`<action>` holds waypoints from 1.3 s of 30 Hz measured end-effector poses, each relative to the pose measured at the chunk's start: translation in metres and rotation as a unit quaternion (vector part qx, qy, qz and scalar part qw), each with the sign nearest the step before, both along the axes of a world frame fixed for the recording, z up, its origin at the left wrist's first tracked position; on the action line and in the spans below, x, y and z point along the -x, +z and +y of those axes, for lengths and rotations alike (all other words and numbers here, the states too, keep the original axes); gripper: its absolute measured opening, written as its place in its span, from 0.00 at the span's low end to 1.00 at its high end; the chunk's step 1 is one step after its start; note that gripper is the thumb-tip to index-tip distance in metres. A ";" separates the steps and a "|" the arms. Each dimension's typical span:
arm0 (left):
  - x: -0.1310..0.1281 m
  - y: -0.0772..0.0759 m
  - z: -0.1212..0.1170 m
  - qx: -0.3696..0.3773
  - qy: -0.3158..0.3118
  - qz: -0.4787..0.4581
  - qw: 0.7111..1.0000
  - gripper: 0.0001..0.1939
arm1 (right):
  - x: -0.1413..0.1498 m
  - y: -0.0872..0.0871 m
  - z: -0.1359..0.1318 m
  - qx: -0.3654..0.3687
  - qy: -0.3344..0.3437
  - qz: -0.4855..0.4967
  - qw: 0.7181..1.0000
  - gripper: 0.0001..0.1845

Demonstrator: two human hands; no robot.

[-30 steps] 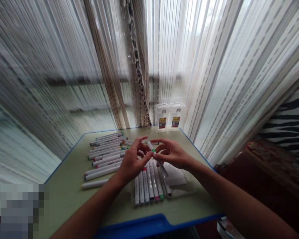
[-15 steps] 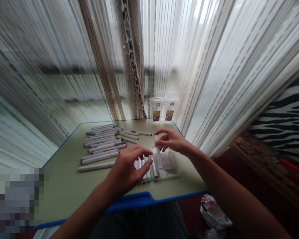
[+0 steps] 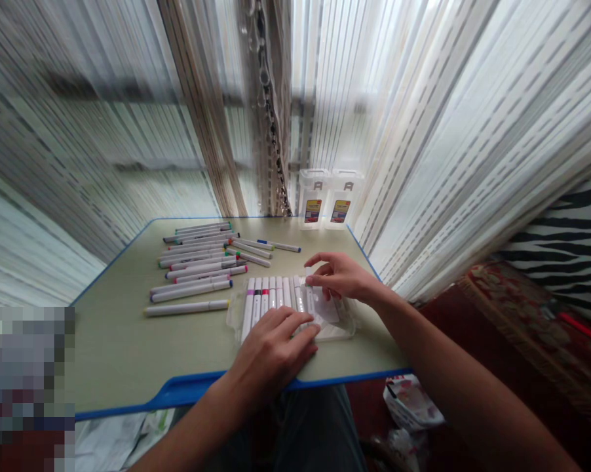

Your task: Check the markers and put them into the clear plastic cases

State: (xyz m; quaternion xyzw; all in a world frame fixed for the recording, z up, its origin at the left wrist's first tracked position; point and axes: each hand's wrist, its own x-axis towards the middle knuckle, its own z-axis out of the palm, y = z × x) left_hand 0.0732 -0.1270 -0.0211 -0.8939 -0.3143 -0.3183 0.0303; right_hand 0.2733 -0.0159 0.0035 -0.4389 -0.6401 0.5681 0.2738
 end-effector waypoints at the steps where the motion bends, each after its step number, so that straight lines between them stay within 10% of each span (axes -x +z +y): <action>1: -0.001 -0.001 0.000 -0.019 0.001 0.005 1.000 0.10 | 0.001 -0.001 0.000 0.001 -0.002 -0.001 1.000 0.18; 39: -0.004 -0.004 -0.001 -0.016 0.003 0.008 1.000 0.09 | 0.009 0.003 -0.005 -0.097 -0.009 -0.194 0.976 0.14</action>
